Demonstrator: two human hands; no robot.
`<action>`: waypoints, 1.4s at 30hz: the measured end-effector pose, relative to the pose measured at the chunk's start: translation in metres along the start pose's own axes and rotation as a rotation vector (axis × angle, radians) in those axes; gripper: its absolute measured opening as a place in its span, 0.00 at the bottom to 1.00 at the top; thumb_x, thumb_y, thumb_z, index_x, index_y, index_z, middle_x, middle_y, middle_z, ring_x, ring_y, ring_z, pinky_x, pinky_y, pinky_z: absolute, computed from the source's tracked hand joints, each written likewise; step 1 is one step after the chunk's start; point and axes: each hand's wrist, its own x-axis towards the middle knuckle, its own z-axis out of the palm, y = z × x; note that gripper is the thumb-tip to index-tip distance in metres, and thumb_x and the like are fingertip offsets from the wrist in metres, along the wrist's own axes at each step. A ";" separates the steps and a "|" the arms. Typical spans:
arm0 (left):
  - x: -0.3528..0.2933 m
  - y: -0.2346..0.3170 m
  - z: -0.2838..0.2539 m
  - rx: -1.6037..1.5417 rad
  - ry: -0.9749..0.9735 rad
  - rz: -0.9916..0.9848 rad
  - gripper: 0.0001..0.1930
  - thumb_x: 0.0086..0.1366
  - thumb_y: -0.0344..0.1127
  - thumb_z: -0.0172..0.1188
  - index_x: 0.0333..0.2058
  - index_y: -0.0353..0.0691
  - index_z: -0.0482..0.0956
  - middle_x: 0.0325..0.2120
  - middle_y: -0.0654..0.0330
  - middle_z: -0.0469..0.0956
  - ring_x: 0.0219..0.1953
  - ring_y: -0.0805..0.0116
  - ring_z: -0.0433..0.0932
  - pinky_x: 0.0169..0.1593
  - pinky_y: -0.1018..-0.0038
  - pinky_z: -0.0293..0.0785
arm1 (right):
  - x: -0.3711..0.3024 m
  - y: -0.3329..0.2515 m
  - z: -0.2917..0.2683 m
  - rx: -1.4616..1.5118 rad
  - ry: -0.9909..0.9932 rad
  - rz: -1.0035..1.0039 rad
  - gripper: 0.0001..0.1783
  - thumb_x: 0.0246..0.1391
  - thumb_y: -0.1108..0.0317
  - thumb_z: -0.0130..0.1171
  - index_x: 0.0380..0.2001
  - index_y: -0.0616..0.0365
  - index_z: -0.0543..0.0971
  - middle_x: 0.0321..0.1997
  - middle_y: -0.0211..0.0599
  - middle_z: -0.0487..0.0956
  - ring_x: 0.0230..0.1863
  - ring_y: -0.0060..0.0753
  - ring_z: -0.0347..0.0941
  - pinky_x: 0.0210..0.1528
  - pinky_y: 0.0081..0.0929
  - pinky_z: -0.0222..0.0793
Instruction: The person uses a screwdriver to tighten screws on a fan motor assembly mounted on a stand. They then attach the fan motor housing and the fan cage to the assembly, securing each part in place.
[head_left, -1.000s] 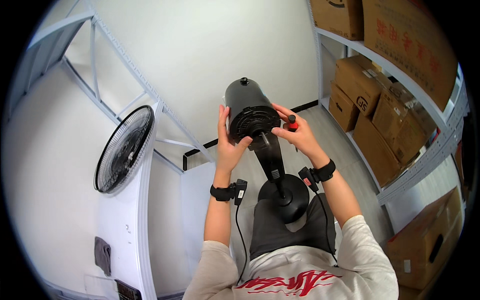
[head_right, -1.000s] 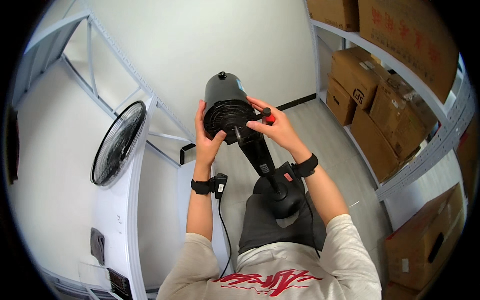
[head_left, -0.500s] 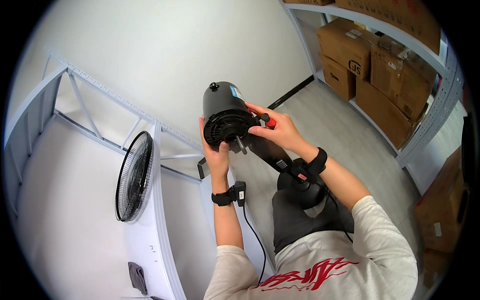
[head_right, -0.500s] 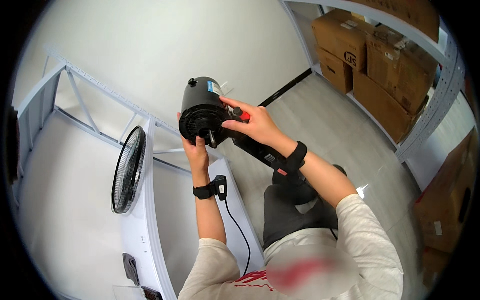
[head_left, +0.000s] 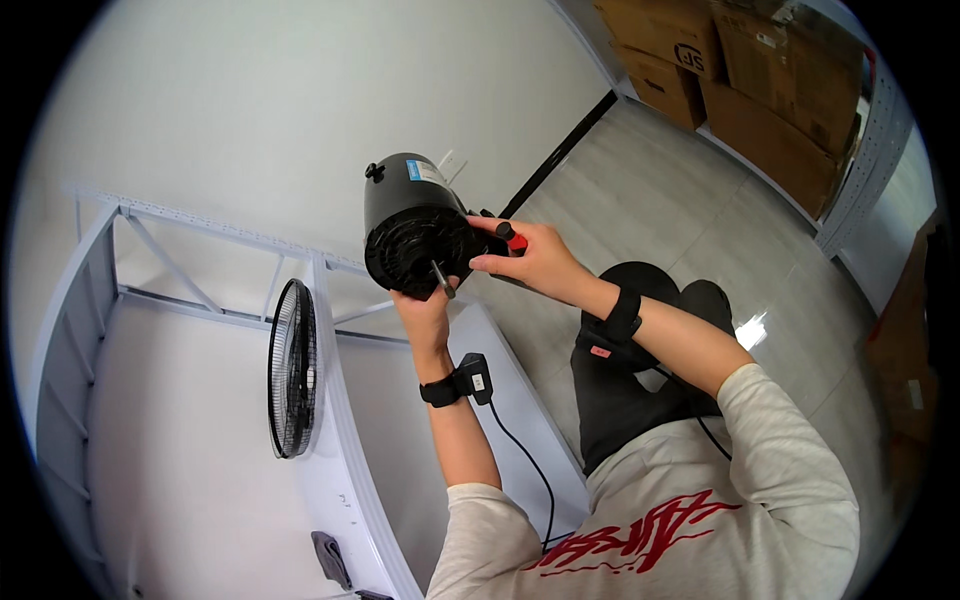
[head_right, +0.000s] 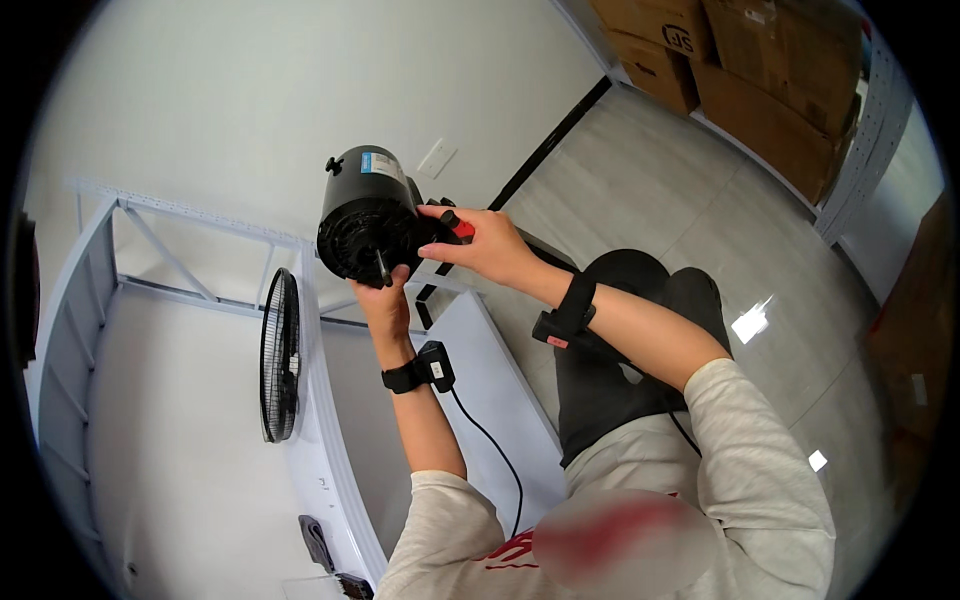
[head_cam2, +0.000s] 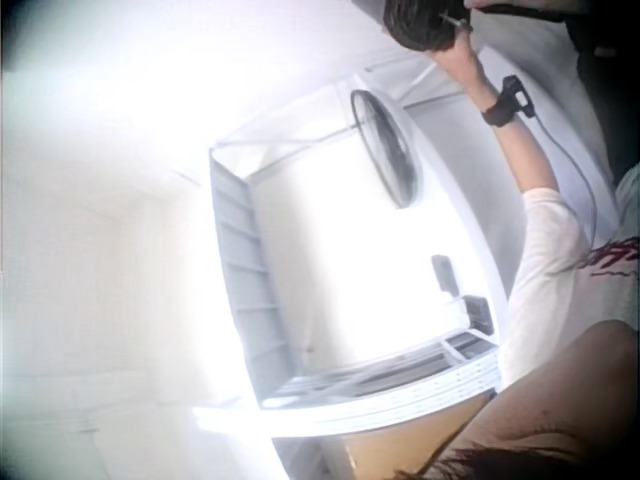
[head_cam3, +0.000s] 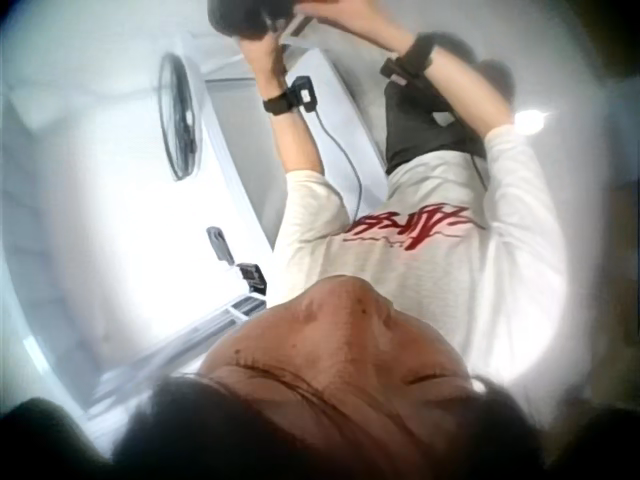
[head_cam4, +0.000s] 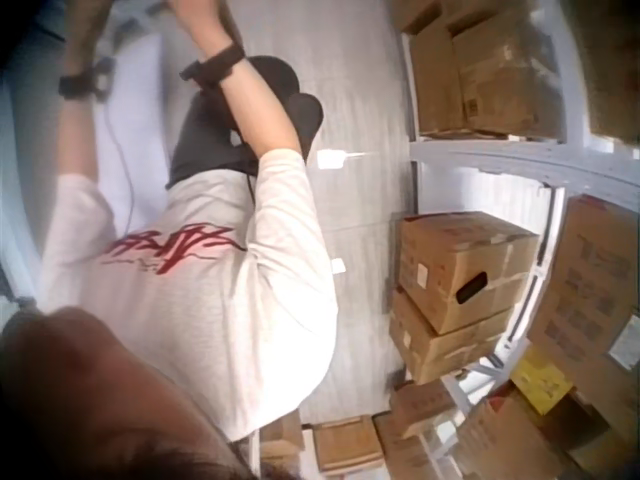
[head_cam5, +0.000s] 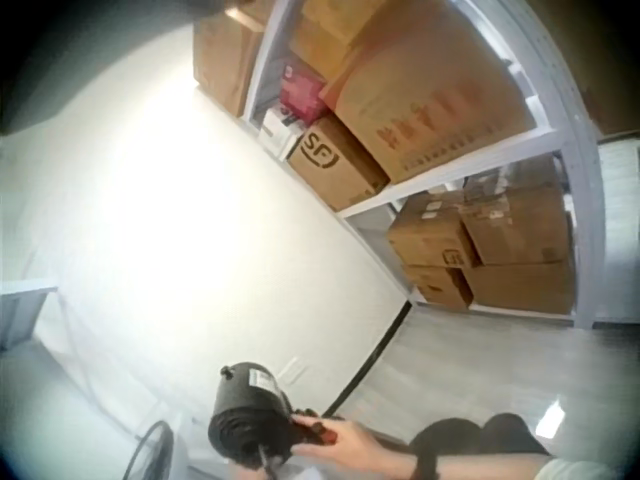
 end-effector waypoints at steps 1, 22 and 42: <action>-0.001 0.001 0.001 -0.015 0.010 -0.029 0.42 0.48 0.23 0.75 0.62 0.38 0.64 0.53 0.59 0.74 0.55 0.63 0.74 0.61 0.66 0.70 | -0.001 0.002 0.001 0.011 0.037 -0.033 0.33 0.52 0.62 0.72 0.61 0.57 0.76 0.45 0.30 0.84 0.37 0.13 0.71 0.42 0.17 0.70; -0.001 -0.010 -0.004 -0.031 -0.063 0.030 0.37 0.53 0.25 0.73 0.61 0.35 0.66 0.55 0.56 0.74 0.57 0.59 0.74 0.64 0.63 0.70 | 0.000 0.003 0.002 0.241 0.087 0.113 0.19 0.49 0.66 0.74 0.39 0.61 0.76 0.29 0.22 0.74 0.33 0.13 0.69 0.42 0.19 0.68; -0.002 0.002 0.003 -0.023 -0.042 -0.026 0.36 0.53 0.17 0.68 0.61 0.35 0.66 0.56 0.54 0.73 0.58 0.59 0.74 0.66 0.63 0.68 | 0.016 0.013 -0.011 0.284 -0.085 0.045 0.20 0.46 0.67 0.75 0.38 0.60 0.75 0.28 0.22 0.72 0.30 0.14 0.66 0.37 0.18 0.66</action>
